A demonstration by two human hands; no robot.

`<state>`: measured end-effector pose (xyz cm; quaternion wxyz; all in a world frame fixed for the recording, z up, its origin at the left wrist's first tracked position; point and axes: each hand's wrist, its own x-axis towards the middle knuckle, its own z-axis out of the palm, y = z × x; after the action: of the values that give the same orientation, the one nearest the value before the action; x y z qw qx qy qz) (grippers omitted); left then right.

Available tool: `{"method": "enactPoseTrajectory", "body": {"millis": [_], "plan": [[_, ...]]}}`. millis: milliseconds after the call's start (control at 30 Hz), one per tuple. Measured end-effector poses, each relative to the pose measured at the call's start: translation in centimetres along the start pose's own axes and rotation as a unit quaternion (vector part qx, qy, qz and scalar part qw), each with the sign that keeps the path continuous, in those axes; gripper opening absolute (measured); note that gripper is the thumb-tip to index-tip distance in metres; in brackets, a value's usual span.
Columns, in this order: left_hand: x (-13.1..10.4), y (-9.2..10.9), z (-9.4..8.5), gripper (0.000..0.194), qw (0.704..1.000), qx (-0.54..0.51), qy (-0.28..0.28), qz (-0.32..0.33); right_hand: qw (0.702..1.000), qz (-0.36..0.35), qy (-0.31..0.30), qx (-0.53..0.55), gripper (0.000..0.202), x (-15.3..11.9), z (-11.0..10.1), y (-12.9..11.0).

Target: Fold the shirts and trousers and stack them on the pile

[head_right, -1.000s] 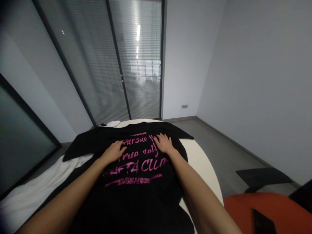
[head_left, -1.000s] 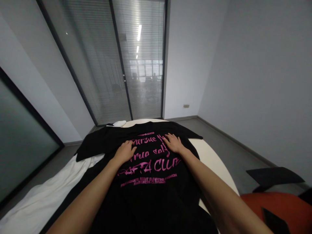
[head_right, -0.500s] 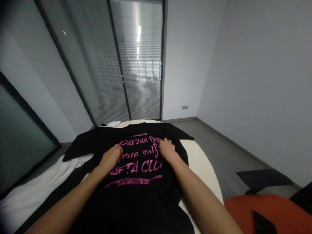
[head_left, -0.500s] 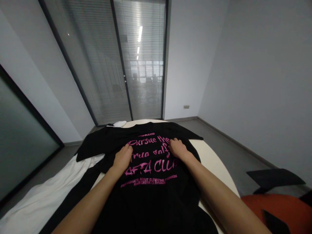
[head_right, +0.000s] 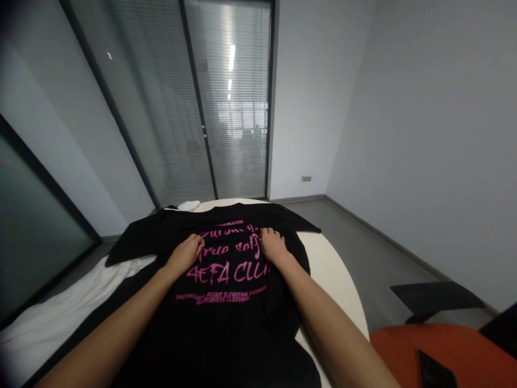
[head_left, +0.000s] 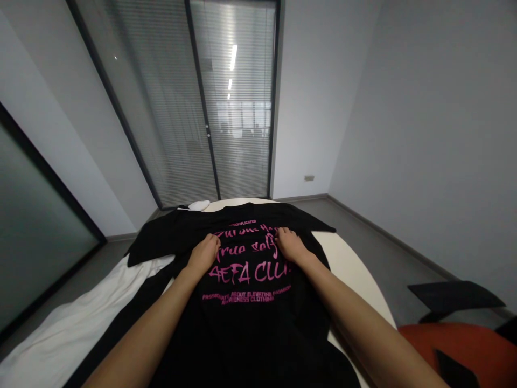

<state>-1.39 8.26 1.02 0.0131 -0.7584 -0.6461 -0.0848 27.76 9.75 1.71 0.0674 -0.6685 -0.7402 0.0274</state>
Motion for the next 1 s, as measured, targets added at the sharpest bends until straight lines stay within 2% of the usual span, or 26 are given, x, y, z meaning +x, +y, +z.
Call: {"method": "enactPoseTrajectory", "body": {"millis": [100, 167, 200, 267, 333, 400, 500, 533, 600, 700, 767, 867, 1000], "plan": [[-1.2, 0.0, -1.0, 0.016, 0.996, -0.066, 0.059, -0.001, 0.995, -0.086, 0.004, 0.059, 0.025, -1.1, -1.5, 0.4], [-2.4, 0.4, -2.3, 0.017, 0.991, -0.111, 0.069, 0.008, 0.981, -0.151, -0.04, 0.117, 0.022, -2.2, -2.8, 0.4], [-3.1, 0.8, -3.1, 0.02, 0.99, -0.128, 0.048, 0.021, 0.971, -0.177, -0.08, 0.141, 0.021, -2.9, -3.4, 0.3], [-4.7, 1.6, -4.5, 0.026, 0.986, -0.155, -0.037, 0.058, 0.953, -0.204, -0.164, 0.151, 0.019, -4.2, -4.7, 0.2], [-6.4, 2.4, -5.4, 0.024, 0.969, -0.181, -0.129, 0.112, 0.959, -0.179, -0.197, 0.102, 0.016, -5.3, -5.7, 0.4], [-7.8, 3.0, -5.6, 0.026, 0.955, -0.19, -0.168, 0.157, 0.98, -0.098, -0.17, 0.026, 0.021, -5.8, -6.5, 1.2], [-8.8, 3.4, -4.8, 0.029, 0.957, -0.168, -0.156, 0.179, 0.991, 0.078, -0.093, -0.061, 0.036, -5.7, -7.1, 3.6], [-8.9, 3.4, -4.5, 0.022, 0.959, -0.156, -0.149, 0.183, 0.985, 0.128, -0.083, -0.075, 0.039, -5.5, -7.0, 4.7], [-8.6, 3.3, -3.8, 0.011, 0.962, -0.135, -0.134, 0.195, 0.974, 0.185, -0.109, -0.077, 0.043, -5.1, -6.7, 6.7], [-8.1, 3.1, -3.1, 0.013, 0.968, -0.102, -0.117, 0.199, 0.967, 0.174, -0.181, -0.033, 0.048, -4.4, -5.6, 8.8], [-7.8, 2.9, -2.8, 0.013, 0.976, -0.077, -0.099, 0.179, 0.97, 0.157, -0.184, 0.018, 0.041, -3.9, -4.8, 9.4], [-7.8, 2.8, -2.6, 0.013, 0.986, -0.041, -0.063, 0.146, 0.978, 0.151, -0.118, 0.079, 0.03, -3.1, -3.6, 9.5], [-8.0, 2.9, -2.6, 0.012, 0.994, 0.002, -0.018, 0.111, 0.972, 0.159, -0.029, 0.172, 0.042, -1.9, -2.5, 9.0]]}}
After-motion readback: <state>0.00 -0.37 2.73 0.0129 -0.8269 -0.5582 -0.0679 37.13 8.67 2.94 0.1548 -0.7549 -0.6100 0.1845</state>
